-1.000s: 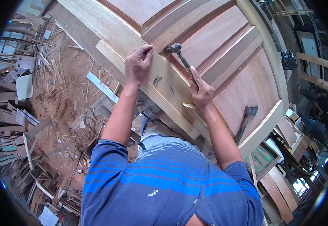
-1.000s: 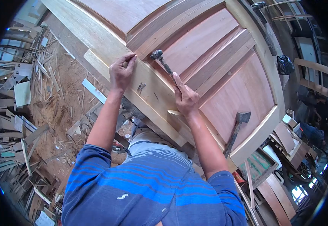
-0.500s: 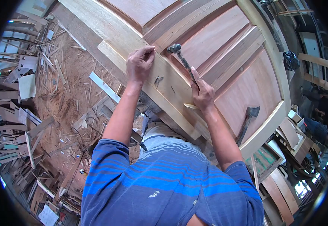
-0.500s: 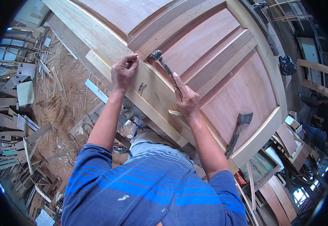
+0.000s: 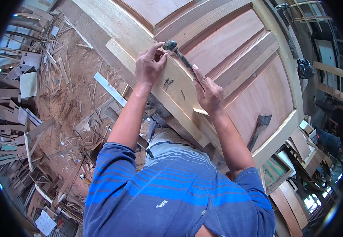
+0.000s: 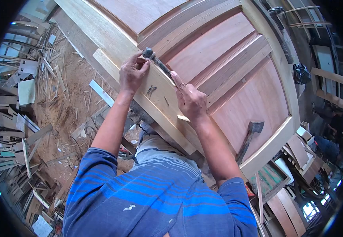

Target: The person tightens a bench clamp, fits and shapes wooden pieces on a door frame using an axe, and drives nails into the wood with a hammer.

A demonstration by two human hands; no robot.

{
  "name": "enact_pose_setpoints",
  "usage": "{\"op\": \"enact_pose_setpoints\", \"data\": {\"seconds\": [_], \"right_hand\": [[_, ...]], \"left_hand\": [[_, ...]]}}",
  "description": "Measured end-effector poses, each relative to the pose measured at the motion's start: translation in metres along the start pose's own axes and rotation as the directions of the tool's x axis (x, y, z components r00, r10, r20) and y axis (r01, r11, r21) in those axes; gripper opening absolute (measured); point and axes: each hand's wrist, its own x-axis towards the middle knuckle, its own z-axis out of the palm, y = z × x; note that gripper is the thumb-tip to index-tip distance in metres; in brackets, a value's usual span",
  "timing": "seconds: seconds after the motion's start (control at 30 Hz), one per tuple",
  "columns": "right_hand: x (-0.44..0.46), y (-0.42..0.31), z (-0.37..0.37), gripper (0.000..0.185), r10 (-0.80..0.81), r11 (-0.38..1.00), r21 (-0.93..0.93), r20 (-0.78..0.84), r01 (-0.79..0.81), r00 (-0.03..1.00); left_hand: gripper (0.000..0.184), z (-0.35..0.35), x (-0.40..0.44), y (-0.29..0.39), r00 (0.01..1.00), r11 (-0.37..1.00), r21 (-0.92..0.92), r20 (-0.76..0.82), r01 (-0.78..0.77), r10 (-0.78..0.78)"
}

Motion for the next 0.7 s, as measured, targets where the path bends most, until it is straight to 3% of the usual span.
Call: {"op": "enact_pose_setpoints", "data": {"seconds": [0.1,0.3,0.4,0.5,0.63,0.7], "right_hand": [[0.003,-0.005,-0.007,0.064,0.034,0.996,-0.09,0.115,-0.023,0.993],[0.001,-0.008,-0.001,0.067,-0.051,0.99,0.121,-0.131,0.067,0.99],[-0.003,-0.004,-0.004,0.068,-0.02,0.998,-0.065,0.066,0.024,0.998],[0.003,-0.006,-0.007,0.071,-0.043,0.996,-0.074,0.041,0.046,0.998],[0.009,-0.023,-0.016,0.073,-0.079,0.982,0.154,-0.205,0.112,0.975],[0.002,-0.013,-0.008,0.07,-0.08,0.992,0.088,-0.081,0.087,0.993]], "left_hand": [[0.04,-0.002,0.0,0.002,0.999,1.0,0.002,0.026,0.024,-0.025],[0.04,0.0,-0.001,-0.002,1.0,1.0,-0.005,0.002,0.014,-0.014],[0.039,-0.002,-0.001,0.001,1.0,1.0,0.012,0.013,-0.008,0.008],[0.046,-0.001,0.001,0.004,1.0,0.999,-0.04,0.012,0.021,-0.02],[0.051,-0.002,-0.002,0.004,0.995,0.98,-0.178,-0.043,0.085,-0.094],[0.055,0.0,-0.002,0.0,0.992,0.983,-0.171,-0.095,0.07,-0.087]]}}
